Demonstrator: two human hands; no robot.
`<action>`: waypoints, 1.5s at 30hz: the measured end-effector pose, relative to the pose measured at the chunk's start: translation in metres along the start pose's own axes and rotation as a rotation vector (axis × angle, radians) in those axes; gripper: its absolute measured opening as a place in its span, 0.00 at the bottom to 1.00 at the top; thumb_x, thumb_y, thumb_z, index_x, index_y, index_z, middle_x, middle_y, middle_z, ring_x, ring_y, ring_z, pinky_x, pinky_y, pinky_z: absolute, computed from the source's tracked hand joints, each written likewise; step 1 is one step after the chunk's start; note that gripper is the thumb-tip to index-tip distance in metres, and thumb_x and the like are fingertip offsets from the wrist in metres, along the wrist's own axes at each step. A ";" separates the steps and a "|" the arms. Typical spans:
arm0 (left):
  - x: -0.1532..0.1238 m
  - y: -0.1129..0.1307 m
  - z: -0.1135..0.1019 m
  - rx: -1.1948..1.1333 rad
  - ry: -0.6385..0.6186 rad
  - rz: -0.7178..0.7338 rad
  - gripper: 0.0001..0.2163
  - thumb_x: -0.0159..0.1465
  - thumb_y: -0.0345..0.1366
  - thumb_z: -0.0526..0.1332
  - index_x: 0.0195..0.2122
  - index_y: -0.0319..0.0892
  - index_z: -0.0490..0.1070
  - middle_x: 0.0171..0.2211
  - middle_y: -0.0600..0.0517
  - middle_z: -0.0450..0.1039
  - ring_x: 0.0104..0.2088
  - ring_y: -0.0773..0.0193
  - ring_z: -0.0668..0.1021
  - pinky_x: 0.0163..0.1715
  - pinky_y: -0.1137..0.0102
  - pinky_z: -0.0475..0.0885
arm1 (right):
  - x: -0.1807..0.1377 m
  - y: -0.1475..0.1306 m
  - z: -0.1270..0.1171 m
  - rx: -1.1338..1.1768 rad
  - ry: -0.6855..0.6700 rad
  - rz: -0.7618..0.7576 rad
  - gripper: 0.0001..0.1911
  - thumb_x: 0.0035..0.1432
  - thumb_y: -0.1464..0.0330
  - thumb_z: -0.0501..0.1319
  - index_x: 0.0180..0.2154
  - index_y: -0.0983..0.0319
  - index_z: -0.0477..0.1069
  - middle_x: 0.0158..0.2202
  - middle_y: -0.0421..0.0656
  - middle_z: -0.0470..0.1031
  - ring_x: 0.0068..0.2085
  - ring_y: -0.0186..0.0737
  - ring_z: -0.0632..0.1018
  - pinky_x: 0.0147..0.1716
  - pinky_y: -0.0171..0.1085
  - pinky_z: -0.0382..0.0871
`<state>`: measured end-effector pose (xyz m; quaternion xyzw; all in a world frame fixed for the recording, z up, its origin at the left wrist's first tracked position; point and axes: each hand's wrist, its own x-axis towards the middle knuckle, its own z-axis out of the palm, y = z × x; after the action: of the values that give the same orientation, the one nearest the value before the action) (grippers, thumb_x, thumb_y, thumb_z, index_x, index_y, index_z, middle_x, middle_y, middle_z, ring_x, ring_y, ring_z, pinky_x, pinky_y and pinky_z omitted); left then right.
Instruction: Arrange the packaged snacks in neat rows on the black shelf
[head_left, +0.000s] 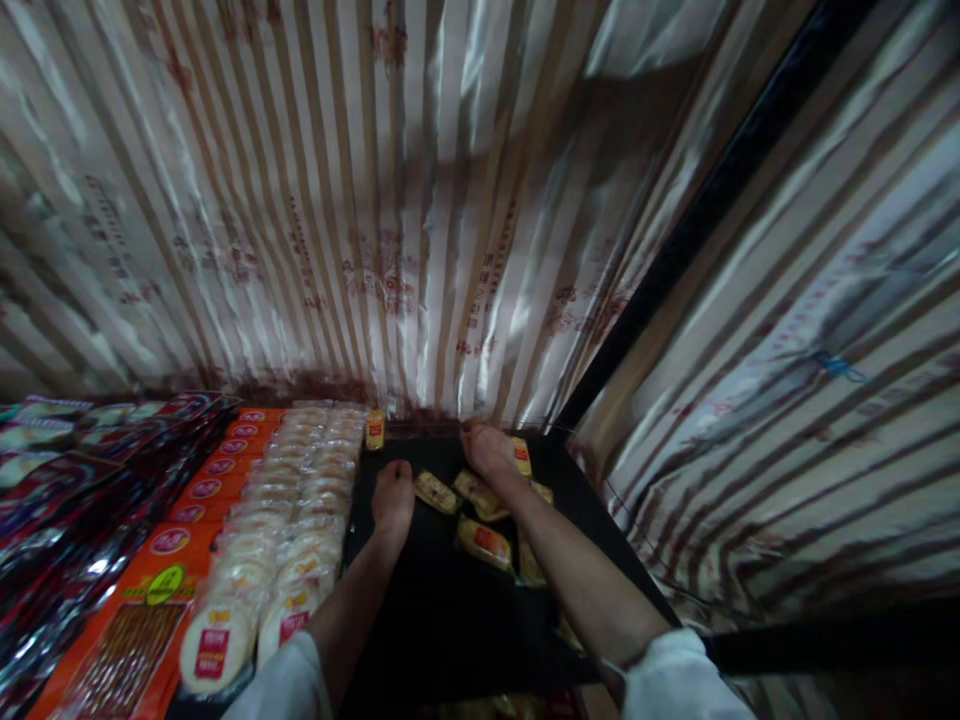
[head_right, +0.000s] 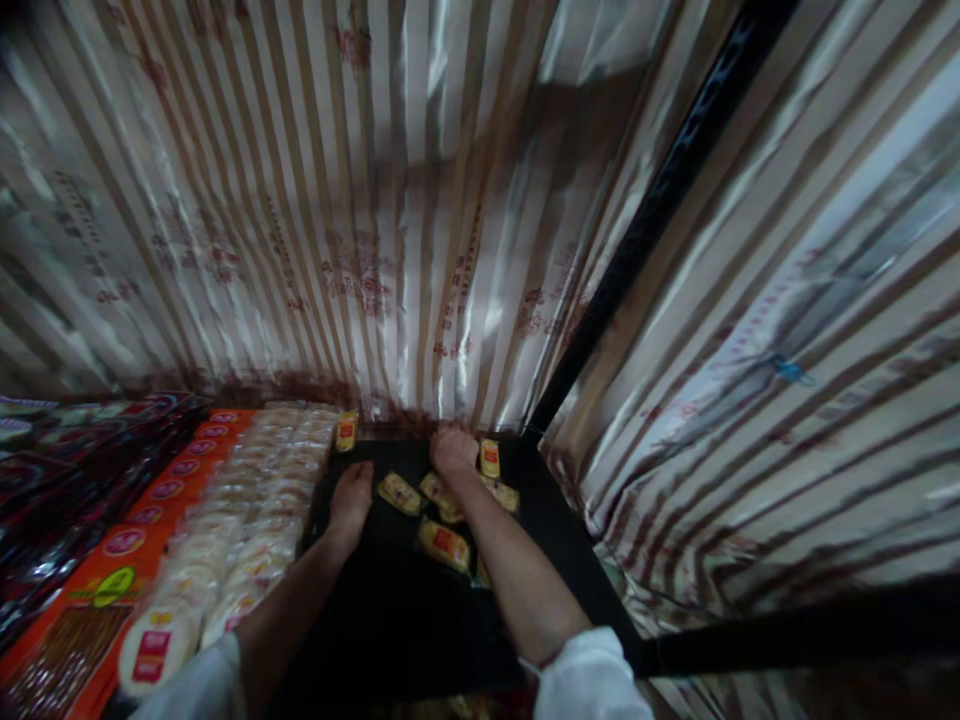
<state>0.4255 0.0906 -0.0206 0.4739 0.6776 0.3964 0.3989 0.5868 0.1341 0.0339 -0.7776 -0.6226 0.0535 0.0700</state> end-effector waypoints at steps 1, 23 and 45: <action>-0.007 0.001 0.002 0.021 -0.009 -0.014 0.14 0.61 0.37 0.52 0.44 0.40 0.71 0.47 0.42 0.73 0.48 0.55 0.74 0.48 0.62 0.67 | -0.001 0.005 -0.001 -0.021 -0.023 0.016 0.15 0.59 0.67 0.53 0.45 0.66 0.70 0.44 0.57 0.74 0.47 0.52 0.73 0.40 0.43 0.66; -0.068 -0.010 -0.031 0.886 -0.046 0.517 0.19 0.61 0.24 0.47 0.51 0.44 0.66 0.52 0.46 0.66 0.53 0.58 0.66 0.48 0.68 0.66 | -0.053 0.006 -0.008 0.144 -0.128 -0.378 0.18 0.59 0.72 0.52 0.50 0.62 0.69 0.48 0.47 0.74 0.49 0.38 0.73 0.48 0.33 0.62; -0.041 -0.017 -0.027 -0.303 -0.010 -0.030 0.20 0.65 0.41 0.47 0.53 0.35 0.63 0.38 0.45 0.75 0.27 0.66 0.76 0.25 0.73 0.71 | -0.073 -0.038 0.018 1.066 -0.507 -0.174 0.19 0.52 0.65 0.62 0.47 0.61 0.69 0.40 0.43 0.77 0.38 0.35 0.76 0.32 0.31 0.68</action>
<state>0.4048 0.0428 -0.0192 0.4001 0.6152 0.4855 0.4751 0.5312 0.0715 0.0224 -0.5443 -0.5684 0.5369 0.3040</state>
